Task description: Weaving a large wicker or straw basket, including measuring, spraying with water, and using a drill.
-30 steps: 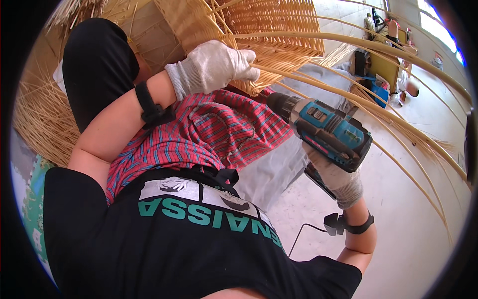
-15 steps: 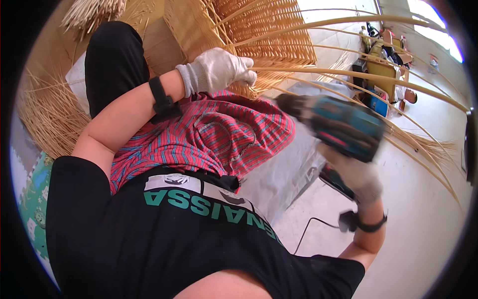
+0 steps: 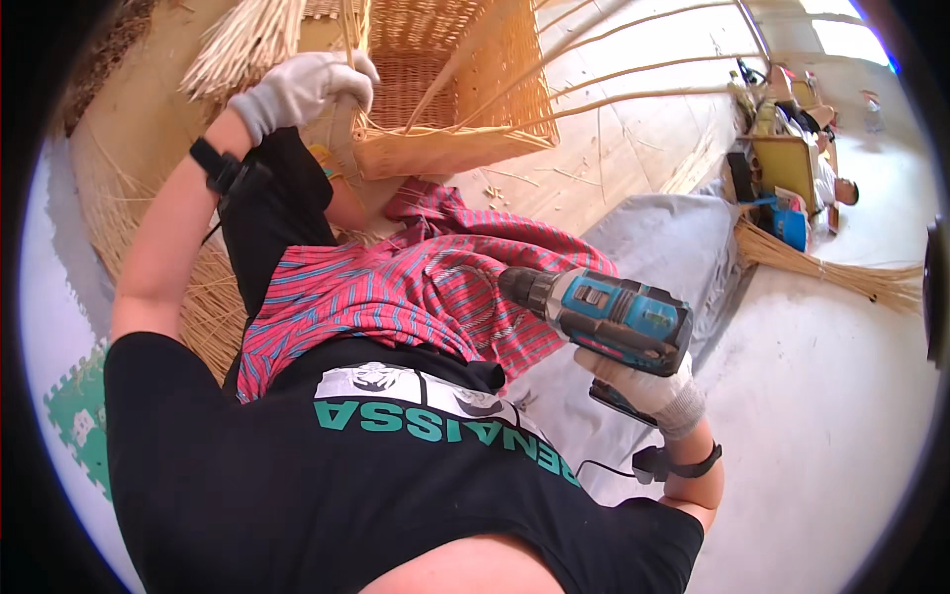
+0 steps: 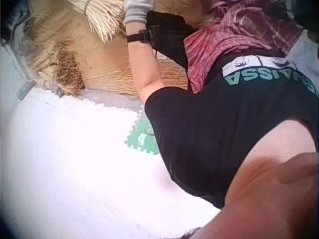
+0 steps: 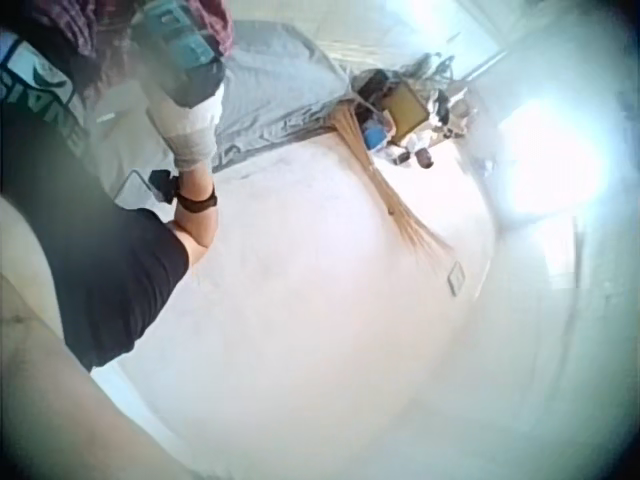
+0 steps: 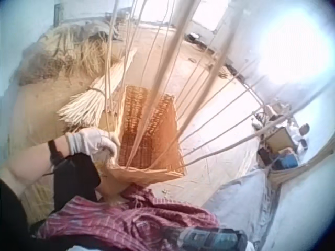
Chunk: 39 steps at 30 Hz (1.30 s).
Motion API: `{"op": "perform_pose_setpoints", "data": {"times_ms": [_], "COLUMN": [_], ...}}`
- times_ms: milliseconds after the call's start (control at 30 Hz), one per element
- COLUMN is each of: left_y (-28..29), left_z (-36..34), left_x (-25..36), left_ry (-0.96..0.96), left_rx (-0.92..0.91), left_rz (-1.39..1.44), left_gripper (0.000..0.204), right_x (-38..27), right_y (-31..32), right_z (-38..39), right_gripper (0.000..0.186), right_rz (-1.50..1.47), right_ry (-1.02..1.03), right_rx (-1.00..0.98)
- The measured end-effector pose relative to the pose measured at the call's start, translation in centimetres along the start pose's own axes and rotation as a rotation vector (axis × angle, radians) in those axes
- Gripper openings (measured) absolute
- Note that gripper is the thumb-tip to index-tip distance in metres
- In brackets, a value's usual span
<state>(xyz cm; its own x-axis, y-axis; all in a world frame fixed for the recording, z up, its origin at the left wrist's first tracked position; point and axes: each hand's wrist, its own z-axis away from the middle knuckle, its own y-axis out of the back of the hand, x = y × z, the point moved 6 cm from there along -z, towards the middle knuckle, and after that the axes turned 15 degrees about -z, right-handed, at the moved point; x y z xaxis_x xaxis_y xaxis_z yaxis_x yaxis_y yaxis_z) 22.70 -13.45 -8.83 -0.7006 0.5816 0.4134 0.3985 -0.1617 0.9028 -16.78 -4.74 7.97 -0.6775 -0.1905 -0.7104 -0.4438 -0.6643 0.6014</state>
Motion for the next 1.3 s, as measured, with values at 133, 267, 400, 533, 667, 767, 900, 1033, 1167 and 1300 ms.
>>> {"op": "perform_pose_setpoints", "data": {"times_ms": [133, 267, 400, 533, 667, 767, 900, 1033, 1167, 1300], "left_y": [1.2, 0.2, -5.3, -9.3, -11.9, -12.0, -11.3, -11.1, -11.1, -11.1], "left_z": [4.4, 4.4, -3.4, -12.8, -13.2, -9.7, -6.8, -6.2, -6.1, -6.3], "left_x": [3.5, 10.6, 18.5, 14.8, 12.7, 13.2, 15.6, 17.7, 17.6, 17.7], "left_ry": [0.257, 0.638, 0.355, 0.457, 0.519, 0.429, 0.226, 0.237, 0.301, 0.260], "left_rx": [0.279, 0.598, 0.360, 0.123, 0.323, 0.407, 0.291, 0.266, 0.338, 0.333], "left_rz": [-0.343, -0.386, -0.164, -0.346, -0.211, -0.213, -0.157, -0.109, 0.031, 0.076], "left_gripper": [0.055, 0.053, 0.045, 0.039, 0.032, 0.026, 0.030, 0.028, 0.029, 0.026], "right_x": [3.1, 5.4, 6.6, 4.6, 4.4, 4.1, 3.9, 3.3, 3.3, 3.4], "right_y": [0.6, 4.3, 5.5, 4.6, 3.9, 3.9, 3.5, 3.1, 2.9, 2.9], "right_z": [-0.8, -0.6, 0.1, 0.9, 2.0, 1.2, -0.6, -0.8, 0.6, 1.1], "right_gripper": [0.041, 0.040, 0.038, 0.038, 0.039, 0.039, 0.036, 0.034, 0.037, 0.035], "right_rz": [-0.249, -0.378, -0.433, -0.376, -0.271, -0.235, -0.263, -0.162, -0.125, -0.083], "right_ry": [-0.200, -0.213, -0.309, -0.159, -0.310, -0.269, -0.194, -0.183, -0.296, -0.323], "right_rx": [0.070, 0.271, 0.366, 0.343, 0.328, 0.323, 0.306, 0.289, 0.267, 0.265]}}
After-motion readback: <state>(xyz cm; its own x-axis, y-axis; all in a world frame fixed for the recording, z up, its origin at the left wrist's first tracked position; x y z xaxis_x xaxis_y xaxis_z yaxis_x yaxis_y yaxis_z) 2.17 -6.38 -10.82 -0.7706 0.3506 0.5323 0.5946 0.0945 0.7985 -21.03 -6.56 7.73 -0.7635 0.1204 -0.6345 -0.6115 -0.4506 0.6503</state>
